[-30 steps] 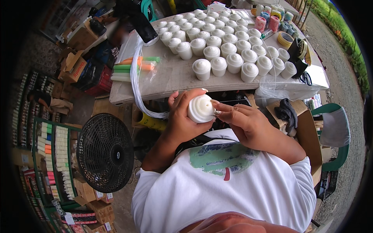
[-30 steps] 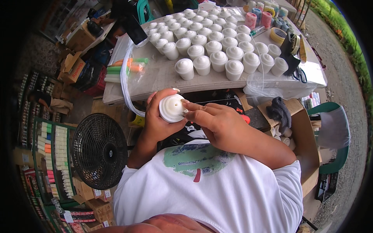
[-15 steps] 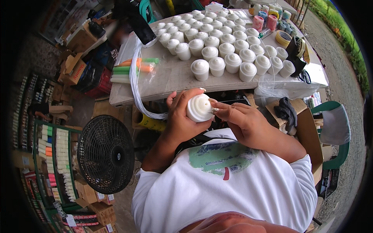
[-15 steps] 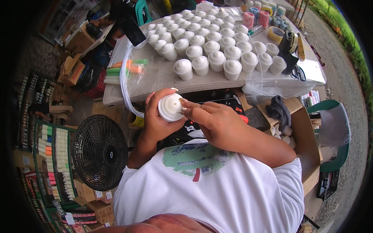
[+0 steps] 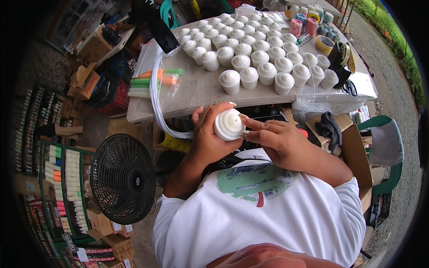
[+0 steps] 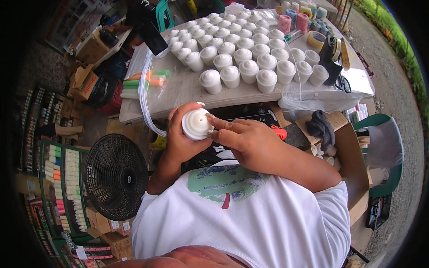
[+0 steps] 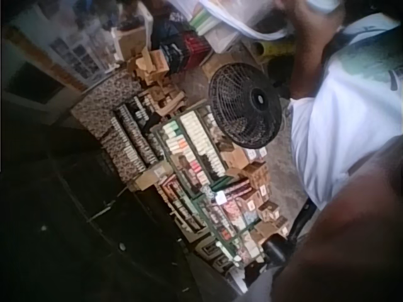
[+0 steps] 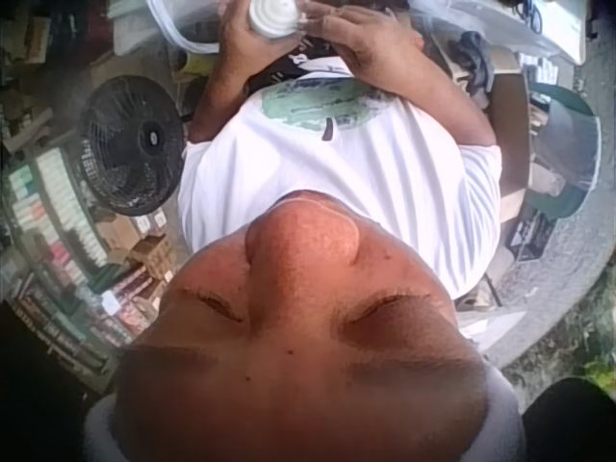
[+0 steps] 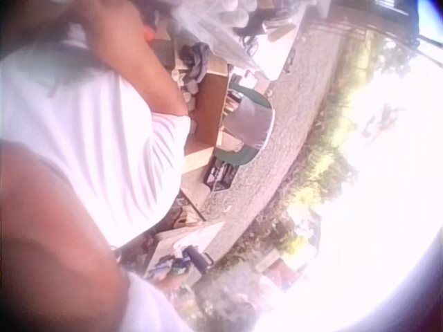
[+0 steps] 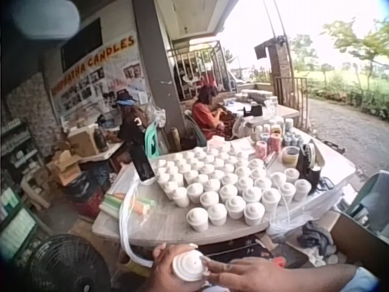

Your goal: The person assembles white candles by inserting wicks into the center of each candle. They handle the candles one at a time, using a cloth to wipe their hands and the candle surfaces. The candles are arranged on a table and placed into a cardboard box after assembly.

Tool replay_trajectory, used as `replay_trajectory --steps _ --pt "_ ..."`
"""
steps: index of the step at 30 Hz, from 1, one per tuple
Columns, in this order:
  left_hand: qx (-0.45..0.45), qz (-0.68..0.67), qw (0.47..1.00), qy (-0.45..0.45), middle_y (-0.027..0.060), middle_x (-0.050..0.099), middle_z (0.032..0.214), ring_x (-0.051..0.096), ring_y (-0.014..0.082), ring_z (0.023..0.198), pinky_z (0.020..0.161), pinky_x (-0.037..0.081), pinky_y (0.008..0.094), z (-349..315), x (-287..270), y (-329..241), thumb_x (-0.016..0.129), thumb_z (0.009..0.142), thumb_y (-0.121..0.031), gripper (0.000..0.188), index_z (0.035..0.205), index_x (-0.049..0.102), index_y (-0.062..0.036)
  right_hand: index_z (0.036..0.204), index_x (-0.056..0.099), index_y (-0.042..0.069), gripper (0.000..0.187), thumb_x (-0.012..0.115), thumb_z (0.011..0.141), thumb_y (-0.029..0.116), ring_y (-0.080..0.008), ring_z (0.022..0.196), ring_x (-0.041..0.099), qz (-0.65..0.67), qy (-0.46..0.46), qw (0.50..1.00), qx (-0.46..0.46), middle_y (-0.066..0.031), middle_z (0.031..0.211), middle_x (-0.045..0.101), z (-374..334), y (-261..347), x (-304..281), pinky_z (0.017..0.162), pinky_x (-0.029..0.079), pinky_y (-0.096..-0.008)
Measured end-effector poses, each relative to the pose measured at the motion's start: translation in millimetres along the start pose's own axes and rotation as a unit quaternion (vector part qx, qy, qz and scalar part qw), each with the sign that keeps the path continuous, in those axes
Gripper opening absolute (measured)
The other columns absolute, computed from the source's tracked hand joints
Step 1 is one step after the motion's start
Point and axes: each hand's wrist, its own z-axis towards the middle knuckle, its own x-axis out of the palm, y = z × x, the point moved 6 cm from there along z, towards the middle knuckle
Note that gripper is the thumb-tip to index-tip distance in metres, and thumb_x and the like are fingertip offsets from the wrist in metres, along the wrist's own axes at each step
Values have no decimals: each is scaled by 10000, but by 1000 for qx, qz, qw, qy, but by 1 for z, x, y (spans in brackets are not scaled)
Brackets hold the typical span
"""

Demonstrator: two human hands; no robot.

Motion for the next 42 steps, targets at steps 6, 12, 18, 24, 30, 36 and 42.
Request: replay_trajectory --steps 6,12,18,24,30,36,42 --pt "9 9 1000 -11 82 650 1078 634 265 988 996 343 450 4 -4 -6 844 534 -144 739 1203 531 -113 984 609 36 341 631 654 -48 -270 780 646 -17 1 1000 -8 -201 1279 575 0 2 -1 731 533 -392" --pt "8 10 1000 -2 5 623 1088 590 213 1041 1002 258 495 1 -2 -1 857 543 -208 776 1234 505 -173 980 604 39 335 634 653 -32 -264 789 642 -49 27 998 -11 -198 1306 559 2 6 -1 728 529 -385" --pt "12 33 999 -6 76 655 1103 643 253 991 1006 331 453 3 -4 -6 849 532 -165 745 1204 531 -128 1005 607 46 359 636 656 -32 -266 798 643 -30 21 999 -5 -196 1305 561 0 1 2 717 526 -387" --pt "8 34 999 -8 67 655 1107 639 249 1004 1012 324 456 3 -5 -6 848 527 -163 745 1201 532 -133 992 601 45 340 639 662 -28 -266 805 646 -22 6 1000 -13 -195 1298 567 1 1 2 711 525 -388" --pt "9 34 999 0 64 655 1108 638 248 1003 1018 315 458 2 -5 -6 844 532 -170 747 1207 527 -131 991 610 45 333 636 667 -29 -265 799 650 -20 16 1000 -6 -188 1302 566 -1 0 1 720 529 -389" --pt "4 15 1000 2 8 618 1074 589 222 1036 1000 257 502 2 -3 -4 862 544 -217 757 1216 514 -184 1002 618 48 346 634 665 -31 -260 789 648 -13 8 1000 -3 -165 1306 569 -1 -1 1 718 528 -391" --pt "11 18 1000 2 6 619 1074 589 219 1039 998 259 503 2 -3 -4 864 547 -223 755 1215 514 -184 1007 616 40 349 632 666 -33 -265 773 643 -9 21 1000 1 -164 1305 570 -1 0 -1 719 526 -395"
